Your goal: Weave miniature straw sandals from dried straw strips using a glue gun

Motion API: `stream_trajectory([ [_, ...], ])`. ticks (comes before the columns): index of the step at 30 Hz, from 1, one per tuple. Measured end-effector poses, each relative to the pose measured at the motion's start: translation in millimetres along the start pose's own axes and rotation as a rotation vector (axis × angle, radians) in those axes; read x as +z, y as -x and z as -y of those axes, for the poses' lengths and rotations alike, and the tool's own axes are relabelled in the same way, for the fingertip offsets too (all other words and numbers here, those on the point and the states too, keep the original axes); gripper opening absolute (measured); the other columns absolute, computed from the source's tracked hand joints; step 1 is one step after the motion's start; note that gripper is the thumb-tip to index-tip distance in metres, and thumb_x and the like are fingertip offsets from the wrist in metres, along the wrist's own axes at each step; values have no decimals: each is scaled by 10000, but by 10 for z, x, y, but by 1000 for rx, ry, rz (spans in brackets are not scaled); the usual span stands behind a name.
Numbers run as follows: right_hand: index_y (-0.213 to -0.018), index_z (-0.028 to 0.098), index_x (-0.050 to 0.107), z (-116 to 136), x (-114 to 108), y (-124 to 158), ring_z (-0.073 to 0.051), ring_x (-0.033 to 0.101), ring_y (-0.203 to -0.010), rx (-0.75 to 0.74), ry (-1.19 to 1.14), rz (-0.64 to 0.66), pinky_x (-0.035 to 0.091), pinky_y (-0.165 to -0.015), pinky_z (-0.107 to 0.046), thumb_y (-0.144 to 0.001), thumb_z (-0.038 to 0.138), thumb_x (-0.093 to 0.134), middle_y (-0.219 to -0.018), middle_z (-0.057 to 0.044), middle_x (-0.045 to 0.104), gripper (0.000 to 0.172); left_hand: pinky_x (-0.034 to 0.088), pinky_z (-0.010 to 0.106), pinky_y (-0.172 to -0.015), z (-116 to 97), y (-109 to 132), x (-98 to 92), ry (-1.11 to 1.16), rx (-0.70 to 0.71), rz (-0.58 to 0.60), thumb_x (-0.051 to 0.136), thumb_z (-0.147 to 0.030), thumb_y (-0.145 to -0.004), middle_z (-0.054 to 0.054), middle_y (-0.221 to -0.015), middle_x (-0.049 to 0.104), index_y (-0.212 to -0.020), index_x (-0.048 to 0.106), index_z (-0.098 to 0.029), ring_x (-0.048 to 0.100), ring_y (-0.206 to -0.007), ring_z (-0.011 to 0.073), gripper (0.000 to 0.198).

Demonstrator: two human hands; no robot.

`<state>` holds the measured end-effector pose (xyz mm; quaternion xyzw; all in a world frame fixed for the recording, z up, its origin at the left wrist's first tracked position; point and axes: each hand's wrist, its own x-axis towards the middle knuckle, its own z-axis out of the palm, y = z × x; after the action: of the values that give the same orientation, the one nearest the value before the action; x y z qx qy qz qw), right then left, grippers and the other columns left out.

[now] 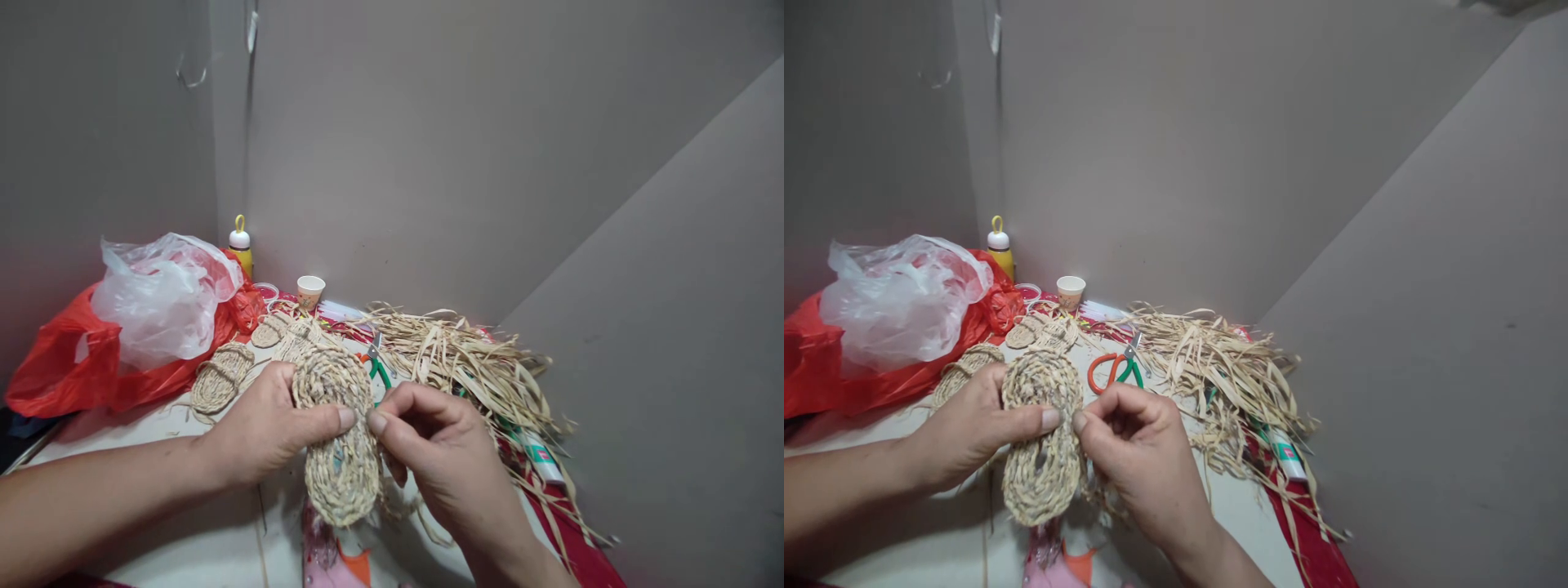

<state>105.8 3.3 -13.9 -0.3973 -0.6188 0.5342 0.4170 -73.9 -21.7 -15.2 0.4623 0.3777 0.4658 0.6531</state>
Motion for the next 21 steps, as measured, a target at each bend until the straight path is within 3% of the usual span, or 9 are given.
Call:
stream_trajectory([
  [8,-553,176,607,0,9,-5,-56,405,-377,60,-80,15,323,-375,-170,-652,241,785,-438,65,487,214,528,310,-726,10,-12,19,43,36,56,775,-243,-698,14,-747,691,-873,717,-175,637,-720,179,197],
  [21,-578,176,597,-31,33,-30,-57,412,-402,47,-61,40,338,-404,-173,-719,226,724,-458,62,497,197,515,291,-707,22,-38,8,54,42,54,756,-177,-715,-12,-721,648,-845,701,-168,602,-688,147,141],
])
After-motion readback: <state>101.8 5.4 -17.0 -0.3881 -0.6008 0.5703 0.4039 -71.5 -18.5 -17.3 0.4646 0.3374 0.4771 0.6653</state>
